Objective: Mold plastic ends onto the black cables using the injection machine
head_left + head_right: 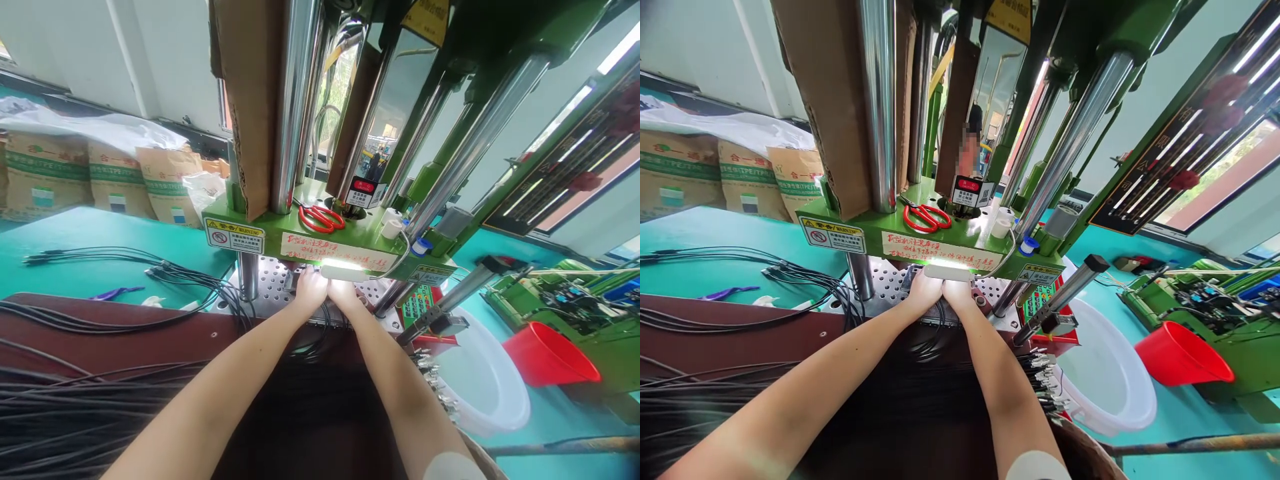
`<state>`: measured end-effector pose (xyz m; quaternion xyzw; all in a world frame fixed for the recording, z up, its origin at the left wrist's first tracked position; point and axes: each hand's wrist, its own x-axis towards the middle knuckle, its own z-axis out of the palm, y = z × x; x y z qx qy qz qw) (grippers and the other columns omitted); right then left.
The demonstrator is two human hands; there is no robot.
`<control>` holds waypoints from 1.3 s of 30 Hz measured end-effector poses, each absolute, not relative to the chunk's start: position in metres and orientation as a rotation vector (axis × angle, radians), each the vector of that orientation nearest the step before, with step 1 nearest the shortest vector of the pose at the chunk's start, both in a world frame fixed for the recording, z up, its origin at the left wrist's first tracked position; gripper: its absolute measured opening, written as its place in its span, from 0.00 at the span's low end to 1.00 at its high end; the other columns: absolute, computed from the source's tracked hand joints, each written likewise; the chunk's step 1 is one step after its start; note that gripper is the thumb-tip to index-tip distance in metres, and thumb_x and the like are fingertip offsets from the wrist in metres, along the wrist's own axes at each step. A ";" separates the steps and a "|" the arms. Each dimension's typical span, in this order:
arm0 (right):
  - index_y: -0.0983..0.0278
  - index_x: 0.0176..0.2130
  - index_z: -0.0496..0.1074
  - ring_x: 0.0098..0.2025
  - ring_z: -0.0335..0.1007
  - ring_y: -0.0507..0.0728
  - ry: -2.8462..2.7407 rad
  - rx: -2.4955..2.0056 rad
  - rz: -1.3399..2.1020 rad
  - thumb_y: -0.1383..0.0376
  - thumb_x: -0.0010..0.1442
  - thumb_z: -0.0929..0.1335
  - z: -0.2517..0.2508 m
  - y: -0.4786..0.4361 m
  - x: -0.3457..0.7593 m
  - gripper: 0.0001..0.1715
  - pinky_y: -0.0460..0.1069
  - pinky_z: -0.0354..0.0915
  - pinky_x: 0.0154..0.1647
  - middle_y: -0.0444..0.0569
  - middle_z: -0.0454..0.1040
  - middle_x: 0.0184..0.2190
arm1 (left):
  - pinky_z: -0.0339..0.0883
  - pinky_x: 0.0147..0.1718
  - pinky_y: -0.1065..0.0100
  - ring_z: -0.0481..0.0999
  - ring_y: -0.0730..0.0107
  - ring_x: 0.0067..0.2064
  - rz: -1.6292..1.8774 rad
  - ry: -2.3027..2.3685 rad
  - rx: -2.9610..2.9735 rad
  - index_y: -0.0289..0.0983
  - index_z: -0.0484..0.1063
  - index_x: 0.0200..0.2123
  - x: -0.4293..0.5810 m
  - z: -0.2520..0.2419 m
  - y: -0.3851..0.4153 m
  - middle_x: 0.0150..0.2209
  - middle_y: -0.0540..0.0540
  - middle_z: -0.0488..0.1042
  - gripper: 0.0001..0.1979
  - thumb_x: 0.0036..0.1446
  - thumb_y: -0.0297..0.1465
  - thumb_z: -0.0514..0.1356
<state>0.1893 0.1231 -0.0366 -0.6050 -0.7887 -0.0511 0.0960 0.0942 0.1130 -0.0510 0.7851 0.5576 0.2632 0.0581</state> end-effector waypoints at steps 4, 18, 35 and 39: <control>0.66 0.44 0.71 0.45 0.67 0.57 -2.355 -1.747 -0.172 0.73 0.62 0.55 -0.033 0.117 0.195 0.20 0.50 0.56 0.52 0.53 0.75 0.39 | 0.54 0.49 0.54 0.66 0.50 0.49 0.807 1.699 2.403 0.33 0.73 0.40 0.092 -0.047 0.114 0.40 0.34 0.73 0.16 0.55 0.26 0.48; 0.66 0.50 0.68 0.51 0.63 0.59 -2.526 -1.555 -0.155 0.54 0.63 0.56 -0.039 0.108 0.223 0.25 0.52 0.52 0.55 0.56 0.72 0.46 | 0.60 0.46 0.62 0.67 0.58 0.51 0.614 1.343 2.561 0.40 0.71 0.41 0.041 -0.061 0.135 0.46 0.40 0.71 0.15 0.57 0.39 0.50; 0.66 0.42 0.73 0.45 0.68 0.59 -2.495 -1.662 -0.035 0.57 0.64 0.55 -0.033 0.102 0.248 0.23 0.52 0.56 0.50 0.54 0.76 0.39 | 0.60 0.47 0.59 0.66 0.57 0.52 0.500 1.401 2.592 0.36 0.63 0.51 0.024 -0.058 0.132 0.51 0.39 0.67 0.23 0.60 0.42 0.42; 0.64 0.40 0.74 0.48 0.66 0.60 -2.473 -1.632 0.073 0.56 0.63 0.56 -0.039 0.107 0.248 0.23 0.52 0.55 0.52 0.53 0.76 0.40 | 0.60 0.48 0.62 0.67 0.61 0.51 0.489 1.418 2.573 0.38 0.64 0.50 0.029 -0.062 0.136 0.50 0.42 0.68 0.23 0.60 0.43 0.42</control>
